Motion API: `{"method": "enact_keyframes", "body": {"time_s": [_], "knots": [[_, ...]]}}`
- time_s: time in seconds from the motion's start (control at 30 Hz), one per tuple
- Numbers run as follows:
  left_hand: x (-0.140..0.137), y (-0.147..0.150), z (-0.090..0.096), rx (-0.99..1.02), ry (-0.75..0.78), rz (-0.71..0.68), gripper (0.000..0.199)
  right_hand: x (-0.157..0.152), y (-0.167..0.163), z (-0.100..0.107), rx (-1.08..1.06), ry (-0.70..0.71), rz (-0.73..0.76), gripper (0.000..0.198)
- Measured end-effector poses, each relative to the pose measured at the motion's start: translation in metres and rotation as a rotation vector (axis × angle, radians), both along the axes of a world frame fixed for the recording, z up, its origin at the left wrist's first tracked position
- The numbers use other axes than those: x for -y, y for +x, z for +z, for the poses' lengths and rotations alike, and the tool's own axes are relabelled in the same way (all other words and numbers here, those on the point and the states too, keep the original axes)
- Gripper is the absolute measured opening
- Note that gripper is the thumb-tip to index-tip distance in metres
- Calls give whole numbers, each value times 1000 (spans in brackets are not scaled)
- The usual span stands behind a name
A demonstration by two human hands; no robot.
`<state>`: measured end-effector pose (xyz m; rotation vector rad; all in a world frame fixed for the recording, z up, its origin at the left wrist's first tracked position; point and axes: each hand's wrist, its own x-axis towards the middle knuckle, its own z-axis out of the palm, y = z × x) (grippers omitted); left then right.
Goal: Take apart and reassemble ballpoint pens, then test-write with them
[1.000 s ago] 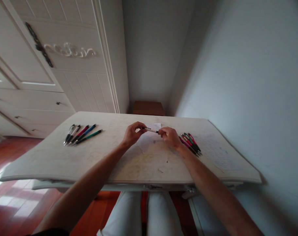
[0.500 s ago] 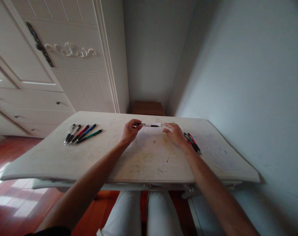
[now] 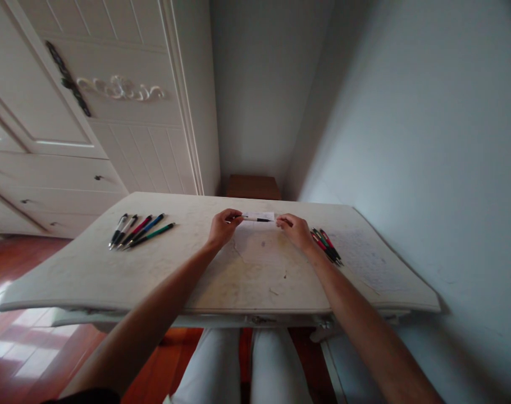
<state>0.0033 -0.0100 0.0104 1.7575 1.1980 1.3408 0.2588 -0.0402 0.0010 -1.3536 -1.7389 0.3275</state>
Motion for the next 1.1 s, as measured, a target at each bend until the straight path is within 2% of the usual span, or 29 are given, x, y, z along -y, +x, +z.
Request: {"method": "enact_keyframes", "body": {"time_s": [0.2,0.8,1.1], "knots": [[-1,0,-2,-9,2,11,21,-3,0,-1,-135,-28,37,19],[2,2,1,7,21,-1,21,-7,-4,-7,-267,-101,104,18],[4,2,1,27,0,-34,23,-3,-7,-4,-341,-148,150,22]]}}
